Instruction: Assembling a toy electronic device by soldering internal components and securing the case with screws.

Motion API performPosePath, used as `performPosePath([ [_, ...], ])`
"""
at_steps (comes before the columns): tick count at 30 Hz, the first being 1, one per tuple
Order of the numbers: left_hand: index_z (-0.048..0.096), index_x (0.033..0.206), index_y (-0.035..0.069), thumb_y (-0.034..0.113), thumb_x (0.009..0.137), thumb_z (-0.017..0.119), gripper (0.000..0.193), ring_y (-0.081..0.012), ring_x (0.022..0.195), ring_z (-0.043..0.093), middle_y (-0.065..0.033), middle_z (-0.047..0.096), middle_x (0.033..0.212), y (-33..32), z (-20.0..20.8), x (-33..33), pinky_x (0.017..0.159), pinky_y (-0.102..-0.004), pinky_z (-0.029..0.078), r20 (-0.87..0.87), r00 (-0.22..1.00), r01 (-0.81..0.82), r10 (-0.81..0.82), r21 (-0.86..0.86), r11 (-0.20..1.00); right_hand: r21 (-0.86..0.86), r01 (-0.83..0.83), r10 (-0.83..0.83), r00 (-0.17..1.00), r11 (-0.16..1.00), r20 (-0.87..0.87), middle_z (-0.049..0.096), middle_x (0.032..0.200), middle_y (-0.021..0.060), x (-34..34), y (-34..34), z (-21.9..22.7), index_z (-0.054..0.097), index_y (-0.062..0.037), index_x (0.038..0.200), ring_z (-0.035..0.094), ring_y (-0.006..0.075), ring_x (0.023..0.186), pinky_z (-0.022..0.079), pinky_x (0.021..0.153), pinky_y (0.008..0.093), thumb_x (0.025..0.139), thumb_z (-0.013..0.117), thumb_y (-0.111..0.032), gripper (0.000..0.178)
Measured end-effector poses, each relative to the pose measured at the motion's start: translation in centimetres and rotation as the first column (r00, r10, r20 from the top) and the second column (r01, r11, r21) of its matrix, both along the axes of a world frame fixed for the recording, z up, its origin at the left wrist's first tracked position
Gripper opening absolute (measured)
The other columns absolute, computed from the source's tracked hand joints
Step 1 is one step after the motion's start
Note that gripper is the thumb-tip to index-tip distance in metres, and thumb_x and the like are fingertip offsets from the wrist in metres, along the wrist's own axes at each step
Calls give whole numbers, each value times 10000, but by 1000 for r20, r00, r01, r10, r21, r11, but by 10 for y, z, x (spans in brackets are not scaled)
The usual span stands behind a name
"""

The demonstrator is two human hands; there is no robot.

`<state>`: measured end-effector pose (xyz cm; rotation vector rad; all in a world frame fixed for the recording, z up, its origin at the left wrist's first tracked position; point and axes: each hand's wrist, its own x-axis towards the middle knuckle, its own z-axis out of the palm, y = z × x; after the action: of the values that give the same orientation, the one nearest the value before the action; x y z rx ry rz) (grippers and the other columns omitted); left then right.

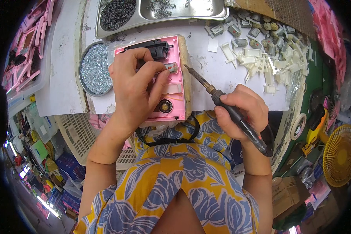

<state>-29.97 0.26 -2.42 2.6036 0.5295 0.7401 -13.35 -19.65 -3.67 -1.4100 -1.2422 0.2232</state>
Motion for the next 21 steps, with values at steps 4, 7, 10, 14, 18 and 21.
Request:
performPosePath([
  [4, 680, 815, 92, 123, 724, 763, 127, -239, 853, 514, -53, 544, 909, -1, 4, 5, 755, -390, 338, -14, 1000, -6, 6, 4, 1000, -8, -24, 24, 1000, 1000, -2, 563, 638, 55, 1, 7, 0, 626, 8, 1019, 462, 138, 507, 320, 455, 275, 798, 771, -37, 268],
  [7, 671, 800, 89, 128, 707, 755, 131, -245, 842, 515, -55, 531, 887, 0, 7, 6, 740, -395, 337, -38, 999, -4, 5, 14, 1000, -15, -53, 53, 999, 998, 2, 574, 643, 57, 2, 11, 0, 629, 9, 1022, 460, 134, 507, 315, 452, 273, 790, 772, -28, 275],
  [10, 670, 794, 90, 129, 698, 751, 132, -247, 839, 516, -54, 526, 879, -1, 7, 7, 738, -399, 340, -47, 999, -4, 4, 10, 1000, -10, -67, 67, 998, 998, 11, 586, 652, 59, 2, 15, -2, 632, 12, 1020, 457, 131, 506, 311, 448, 272, 783, 776, -25, 280],
  [14, 670, 795, 95, 136, 695, 753, 137, -249, 841, 518, -52, 528, 883, -1, 6, 8, 746, -402, 341, -46, 999, -11, 11, -5, 1000, -13, -73, 73, 997, 997, 22, 597, 662, 59, 2, 18, -1, 638, 16, 1014, 454, 129, 506, 308, 447, 271, 774, 783, -25, 284],
  [18, 668, 797, 102, 137, 697, 751, 134, -255, 849, 515, -56, 530, 903, -1, 7, 8, 753, -401, 338, -54, 998, -13, 14, 15, 1000, -16, -72, 72, 997, 997, 3, 607, 669, 65, 1, 19, -3, 643, 16, 1004, 451, 128, 504, 306, 446, 271, 765, 787, -24, 281],
  [21, 663, 793, 106, 138, 701, 747, 129, -260, 853, 511, -58, 530, 917, -1, 9, 8, 755, -400, 336, -64, 998, -14, 15, 25, 1000, -23, -72, 73, 997, 997, 5, 607, 668, 66, 0, 19, -4, 645, 13, 999, 453, 130, 501, 311, 447, 272, 758, 785, -19, 281],
])
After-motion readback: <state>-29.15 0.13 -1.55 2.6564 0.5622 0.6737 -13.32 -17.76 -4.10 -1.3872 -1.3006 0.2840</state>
